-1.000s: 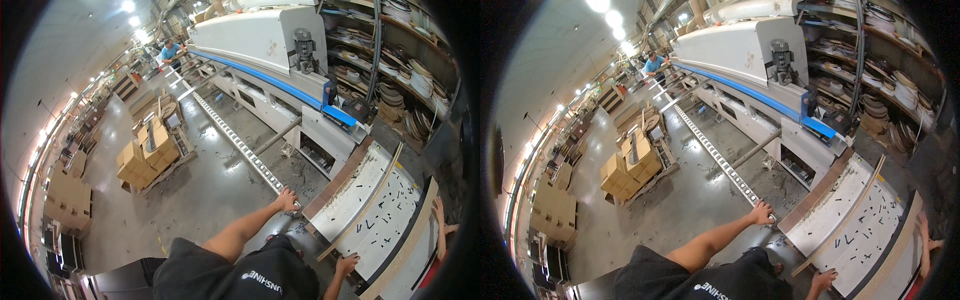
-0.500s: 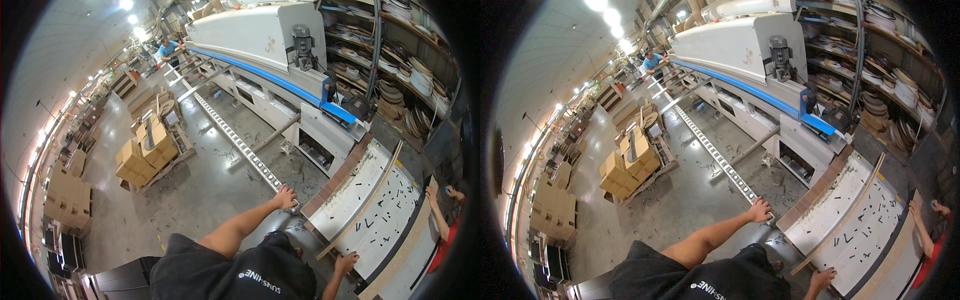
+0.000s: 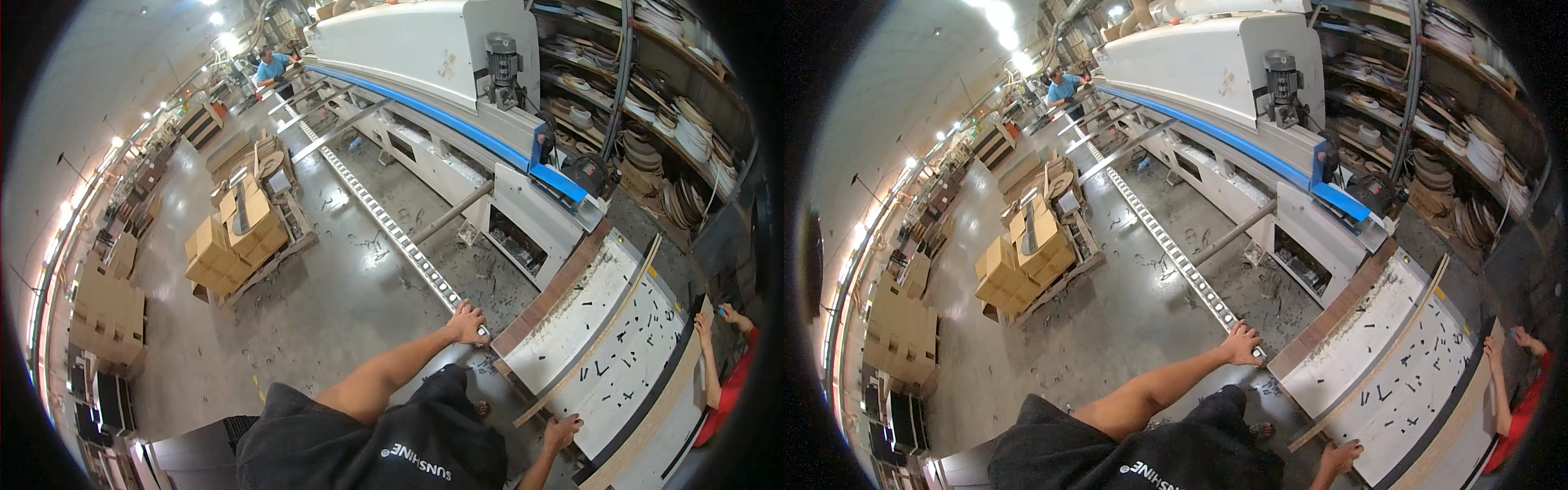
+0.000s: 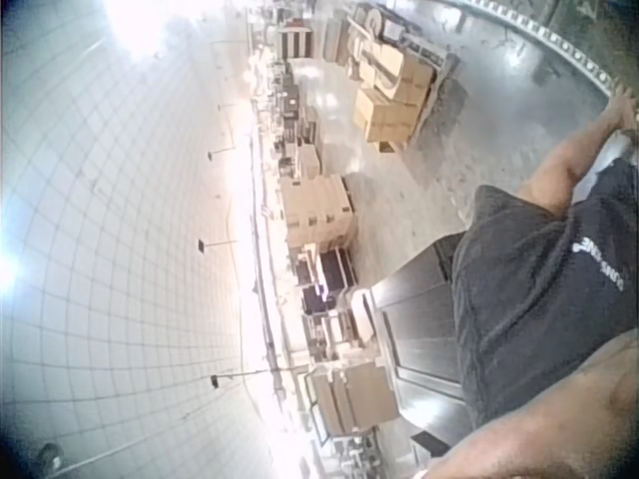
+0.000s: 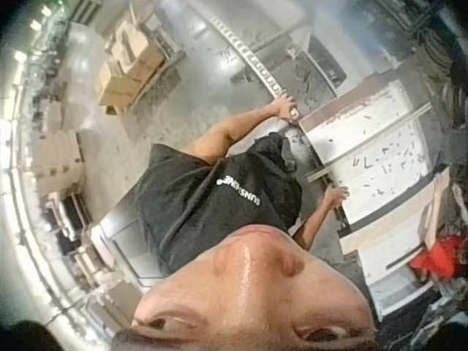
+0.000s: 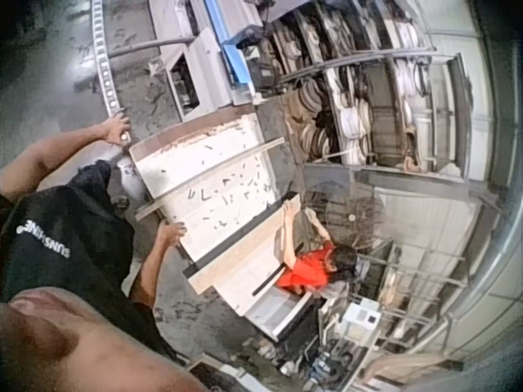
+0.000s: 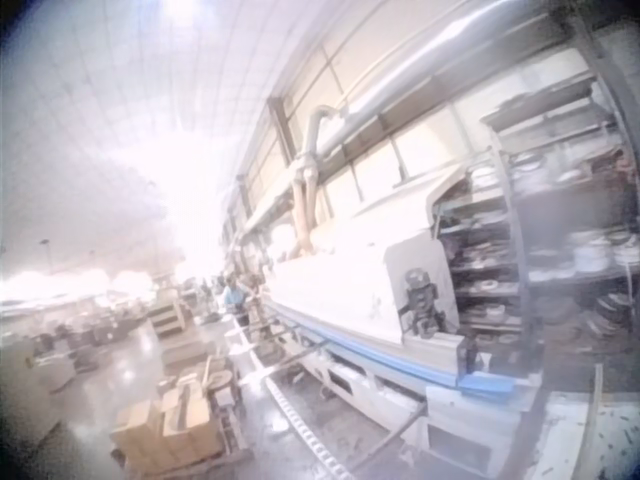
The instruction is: The person organizes and processes wood and laminated planks in a factory, picking them up from a workbench, placing them onto an industrial edge-banding machine, and stacking finished components onto a pallet.
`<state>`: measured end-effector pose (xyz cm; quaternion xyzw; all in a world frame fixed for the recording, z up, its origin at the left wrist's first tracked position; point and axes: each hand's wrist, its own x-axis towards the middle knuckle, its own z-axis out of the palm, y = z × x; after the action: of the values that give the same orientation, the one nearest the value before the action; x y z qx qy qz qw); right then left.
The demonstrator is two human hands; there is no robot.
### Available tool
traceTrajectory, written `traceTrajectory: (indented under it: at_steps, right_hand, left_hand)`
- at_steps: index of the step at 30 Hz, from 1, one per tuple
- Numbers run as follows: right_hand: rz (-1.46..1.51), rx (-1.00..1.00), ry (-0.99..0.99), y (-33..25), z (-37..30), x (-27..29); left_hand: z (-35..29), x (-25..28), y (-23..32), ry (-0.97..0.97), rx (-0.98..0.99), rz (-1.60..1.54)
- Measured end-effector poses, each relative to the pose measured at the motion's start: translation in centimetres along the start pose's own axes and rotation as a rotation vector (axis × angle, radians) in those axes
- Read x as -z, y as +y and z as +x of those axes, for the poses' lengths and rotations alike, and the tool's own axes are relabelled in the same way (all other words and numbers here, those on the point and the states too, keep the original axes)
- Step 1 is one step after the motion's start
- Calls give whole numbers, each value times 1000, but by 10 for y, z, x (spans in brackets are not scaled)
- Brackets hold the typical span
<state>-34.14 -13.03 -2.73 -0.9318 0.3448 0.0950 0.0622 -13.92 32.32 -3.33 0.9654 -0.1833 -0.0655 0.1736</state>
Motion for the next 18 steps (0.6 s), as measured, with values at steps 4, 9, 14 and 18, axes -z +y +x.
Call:
traceTrajectory:
  at_steps: [4,9,14,18]
  right_hand:
    - [34,25,7,2,-1,-1]
    - [129,4,-11,4,1,-1]
    - [366,-19,227,17,-11,-42]
    - [420,-320,513,45,-42,-125]
  left_hand:
    - [-1,-4,-2,-10,18,-10]
    - [-4,-3,-2,26,-38,49]
    - [-3,7,-2,-111,9,-27]
    - [-5,21,2,-142,0,43]
